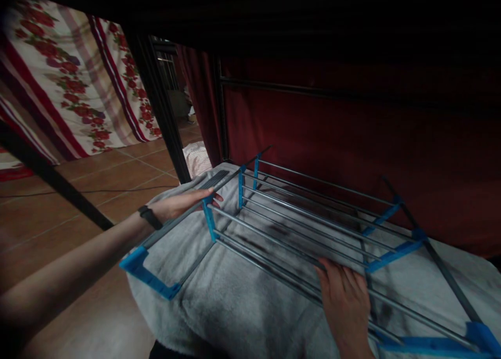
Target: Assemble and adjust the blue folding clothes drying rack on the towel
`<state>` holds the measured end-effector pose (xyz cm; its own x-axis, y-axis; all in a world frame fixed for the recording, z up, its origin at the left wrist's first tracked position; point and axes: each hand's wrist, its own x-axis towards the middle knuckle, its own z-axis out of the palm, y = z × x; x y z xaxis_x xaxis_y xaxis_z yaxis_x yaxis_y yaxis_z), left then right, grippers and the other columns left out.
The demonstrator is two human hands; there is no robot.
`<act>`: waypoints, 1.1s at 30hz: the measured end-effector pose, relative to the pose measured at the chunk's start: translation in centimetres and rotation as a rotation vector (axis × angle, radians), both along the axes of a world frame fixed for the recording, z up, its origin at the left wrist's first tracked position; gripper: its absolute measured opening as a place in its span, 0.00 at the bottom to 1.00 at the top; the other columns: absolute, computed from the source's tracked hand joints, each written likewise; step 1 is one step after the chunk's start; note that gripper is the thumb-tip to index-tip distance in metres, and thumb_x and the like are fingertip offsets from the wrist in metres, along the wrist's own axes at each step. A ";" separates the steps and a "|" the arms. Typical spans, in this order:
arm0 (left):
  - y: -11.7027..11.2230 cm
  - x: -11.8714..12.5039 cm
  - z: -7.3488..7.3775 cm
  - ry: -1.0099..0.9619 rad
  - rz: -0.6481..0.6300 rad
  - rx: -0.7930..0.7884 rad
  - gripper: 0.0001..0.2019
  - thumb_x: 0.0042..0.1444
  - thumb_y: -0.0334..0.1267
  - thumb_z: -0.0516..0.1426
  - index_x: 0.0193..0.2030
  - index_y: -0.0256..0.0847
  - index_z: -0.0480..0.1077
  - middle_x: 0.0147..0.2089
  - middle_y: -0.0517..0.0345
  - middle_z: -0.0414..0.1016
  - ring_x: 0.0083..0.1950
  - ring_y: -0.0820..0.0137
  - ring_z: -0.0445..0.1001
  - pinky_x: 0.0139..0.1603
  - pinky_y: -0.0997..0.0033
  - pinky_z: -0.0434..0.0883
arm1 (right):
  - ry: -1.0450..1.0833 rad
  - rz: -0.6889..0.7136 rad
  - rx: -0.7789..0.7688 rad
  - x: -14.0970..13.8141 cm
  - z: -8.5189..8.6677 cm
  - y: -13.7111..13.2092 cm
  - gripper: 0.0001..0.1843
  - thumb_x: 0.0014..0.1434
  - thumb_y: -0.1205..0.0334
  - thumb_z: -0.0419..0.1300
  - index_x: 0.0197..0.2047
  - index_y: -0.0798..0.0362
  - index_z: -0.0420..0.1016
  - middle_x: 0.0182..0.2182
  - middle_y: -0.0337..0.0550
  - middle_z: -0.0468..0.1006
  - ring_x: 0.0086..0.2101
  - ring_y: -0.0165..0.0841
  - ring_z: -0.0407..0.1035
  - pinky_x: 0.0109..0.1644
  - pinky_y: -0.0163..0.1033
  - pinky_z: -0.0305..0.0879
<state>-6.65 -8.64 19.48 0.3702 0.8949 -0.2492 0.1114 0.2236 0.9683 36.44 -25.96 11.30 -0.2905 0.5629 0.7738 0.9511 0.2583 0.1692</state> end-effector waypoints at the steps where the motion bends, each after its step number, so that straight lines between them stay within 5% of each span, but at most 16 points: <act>1: 0.1 0.5 -0.3 -0.017 0.017 -0.021 0.25 0.57 0.59 0.62 0.45 0.36 0.76 0.41 0.48 0.80 0.42 0.62 0.79 0.49 0.60 0.75 | 0.000 -0.001 -0.003 0.0 0.1 0.0 0.07 0.71 0.60 0.58 0.48 0.54 0.73 0.35 0.45 0.82 0.34 0.37 0.73 0.45 0.44 0.61; 9: 1.4 0.7 -1.7 -0.077 0.009 -0.045 0.23 0.57 0.56 0.64 0.38 0.33 0.76 0.34 0.51 0.75 0.31 0.69 0.73 0.33 0.69 0.71 | -0.047 -0.013 0.011 0.2 -0.3 0.0 0.07 0.71 0.61 0.58 0.49 0.54 0.73 0.36 0.45 0.82 0.34 0.37 0.73 0.46 0.44 0.62; 33: 1.3 1.4 -1.2 -0.127 0.019 -0.100 0.16 0.58 0.47 0.64 0.31 0.33 0.77 0.30 0.51 0.75 0.27 0.70 0.72 0.32 0.69 0.70 | -0.039 0.065 -0.001 1.0 -0.2 0.1 0.06 0.70 0.62 0.60 0.48 0.53 0.74 0.40 0.45 0.84 0.39 0.37 0.76 0.48 0.45 0.66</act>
